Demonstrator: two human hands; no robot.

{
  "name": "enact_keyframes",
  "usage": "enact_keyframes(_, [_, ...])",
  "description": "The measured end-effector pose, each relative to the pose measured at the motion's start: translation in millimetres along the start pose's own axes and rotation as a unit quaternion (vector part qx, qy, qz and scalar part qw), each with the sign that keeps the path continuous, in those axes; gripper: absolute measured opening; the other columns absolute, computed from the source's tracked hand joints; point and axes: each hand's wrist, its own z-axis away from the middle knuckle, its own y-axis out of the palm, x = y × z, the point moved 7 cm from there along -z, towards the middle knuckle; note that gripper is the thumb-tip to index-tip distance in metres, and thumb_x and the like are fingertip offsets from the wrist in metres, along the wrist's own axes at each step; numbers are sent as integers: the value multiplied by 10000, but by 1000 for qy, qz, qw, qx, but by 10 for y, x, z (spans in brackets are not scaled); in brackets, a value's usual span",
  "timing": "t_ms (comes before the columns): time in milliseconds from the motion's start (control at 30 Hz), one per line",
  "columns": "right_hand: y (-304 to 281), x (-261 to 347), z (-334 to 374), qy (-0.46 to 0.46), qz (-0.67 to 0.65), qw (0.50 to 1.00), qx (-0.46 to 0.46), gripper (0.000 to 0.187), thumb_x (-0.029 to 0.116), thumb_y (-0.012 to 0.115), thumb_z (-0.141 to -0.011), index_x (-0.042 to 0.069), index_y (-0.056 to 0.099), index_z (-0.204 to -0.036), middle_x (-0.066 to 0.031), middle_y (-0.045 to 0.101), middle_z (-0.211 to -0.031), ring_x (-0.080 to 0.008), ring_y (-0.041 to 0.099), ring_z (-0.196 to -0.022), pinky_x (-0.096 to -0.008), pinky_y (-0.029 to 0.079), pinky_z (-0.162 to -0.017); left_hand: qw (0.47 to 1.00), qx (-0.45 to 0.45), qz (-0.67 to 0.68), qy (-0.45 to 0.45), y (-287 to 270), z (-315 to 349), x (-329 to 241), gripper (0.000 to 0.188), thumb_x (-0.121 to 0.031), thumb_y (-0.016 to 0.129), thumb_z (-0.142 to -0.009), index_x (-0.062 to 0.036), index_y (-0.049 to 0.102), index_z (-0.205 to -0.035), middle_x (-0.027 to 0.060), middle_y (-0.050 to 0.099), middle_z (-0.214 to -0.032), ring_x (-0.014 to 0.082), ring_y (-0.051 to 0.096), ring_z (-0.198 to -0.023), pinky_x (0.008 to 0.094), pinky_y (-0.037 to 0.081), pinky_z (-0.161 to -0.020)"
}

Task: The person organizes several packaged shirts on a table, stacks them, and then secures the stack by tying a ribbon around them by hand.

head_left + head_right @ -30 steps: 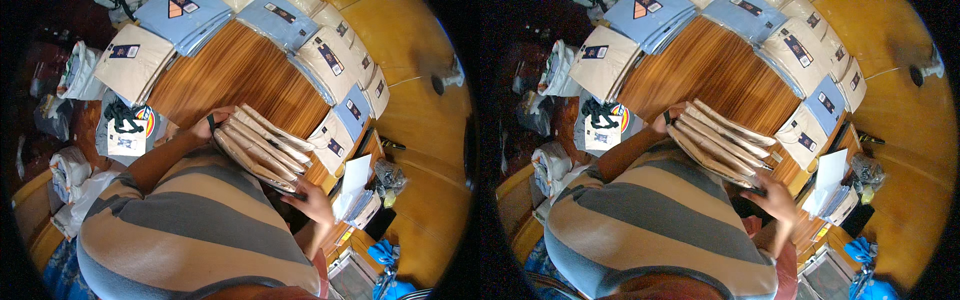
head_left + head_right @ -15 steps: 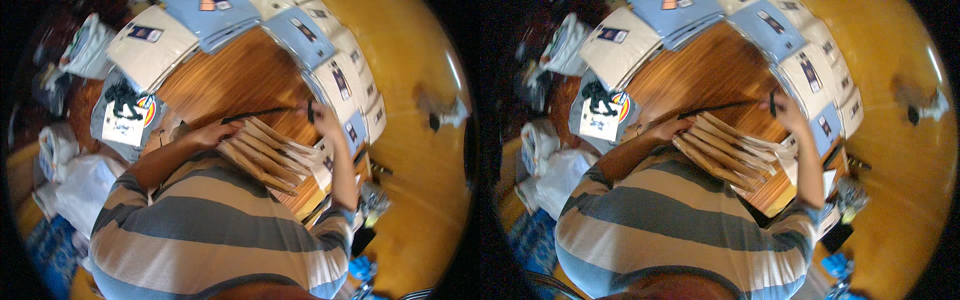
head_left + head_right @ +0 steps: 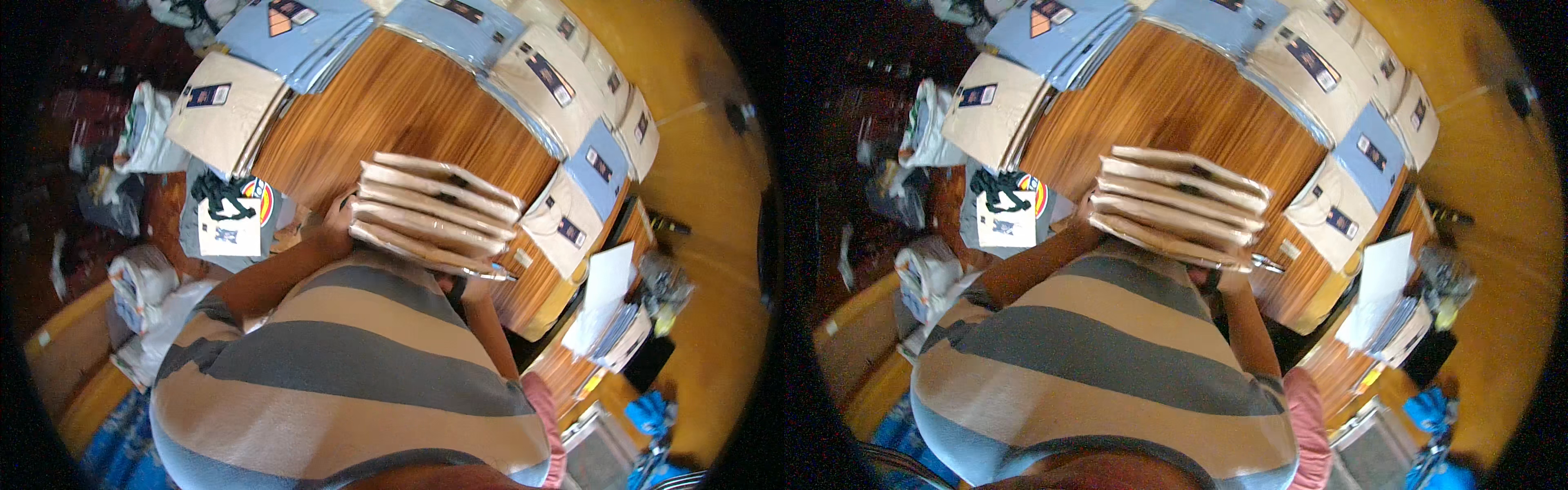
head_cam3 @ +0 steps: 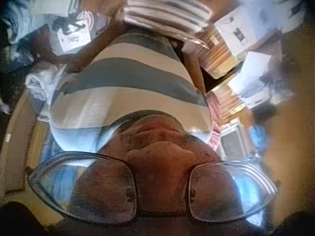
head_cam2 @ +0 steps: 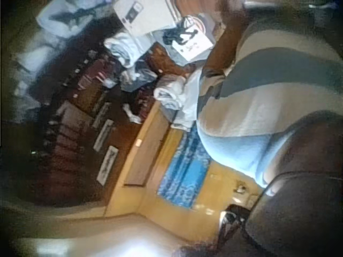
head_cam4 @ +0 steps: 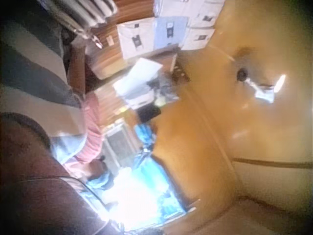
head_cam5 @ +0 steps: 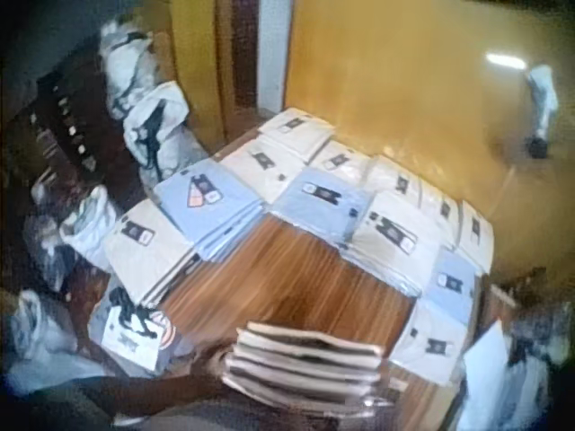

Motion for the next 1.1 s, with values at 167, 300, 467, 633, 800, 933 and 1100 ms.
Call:
enact_keyframes(167, [-65, 436, -573, -31, 70, 985, -154, 396, 357, 729, -952, -27, 668, -1024, -170, 714, -972, -252, 706, -898, -353, 562, -733, 940, -51, 187, -282, -217, -920, -136, 620, -415, 301, -1113, 98, 539, -1367, 321, 606, -1309, 412, 586, -1246, 468, 420, -1095])
enact_keyframes(300, [-283, 147, -838, 337, 56, 936, -89, 656, 580, 731, -899, -32, 673, -671, -121, 656, -607, -237, 683, -619, -371, 544, -648, 884, 15, 232, -407, -148, -1499, 29, 729, -486, 246, -1114, 131, 568, -1334, 375, 633, -1248, 449, 624, -1188, 474, 420, -1079])
enact_keyframes(467, [-161, -193, -771, 375, -6, 927, -25, 856, 779, 618, -868, -47, 691, -654, -128, 637, -574, -249, 679, -598, -394, 546, -644, 860, 6, 261, -439, 203, -1262, 424, 638, -438, 224, -1131, 20, 472, -1501, 229, 576, -1449, 332, 564, -1303, 393, 406, -1113])
enact_keyframes(633, [-232, -684, -494, 290, 23, 953, -88, 888, 773, 527, -924, -95, 713, -956, -173, 698, -775, -246, 692, -802, -374, 537, -809, 900, 22, 56, -431, -287, -1139, 517, 830, -623, 310, -1075, 117, 663, -1203, 296, 725, -1105, 458, 673, -1068, 506, 472, -986])
enact_keyframes(800, [-509, -845, -308, 294, -209, 919, -159, 789, 630, 321, -1083, -62, 696, -1150, -147, 709, -974, -250, 642, -947, -374, 508, -864, 910, -9, 176, -375, -786, -794, 643, 578, -425, 456, -1103, 95, 709, -1115, 197, 768, -971, 288, 729, -819, 391, 561, -797])
enact_keyframes(933, [-934, -551, -238, 268, -116, 932, -217, 732, 582, 317, -1105, -38, 703, -1060, -116, 676, -838, -227, 633, -795, -383, 501, -760, 931, -44, 145, -331, -1294, -837, 395, 380, -274, 551, -1093, 54, 742, -1085, 117, 778, -927, 151, 716, -744, 294, 567, -716])
enact_keyframes(1100, [-1321, 0, -223, 309, 38, 940, -143, 596, 502, 394, -1114, -14, 682, -1037, -130, 640, -746, -245, 634, -728, -383, 494, -716, 989, -142, -33, -7, -1720, -1117, -381, 114, -39, 815, -837, 20, 775, -927, 123, 777, -915, 242, 725, -813, 332, 551, -711])
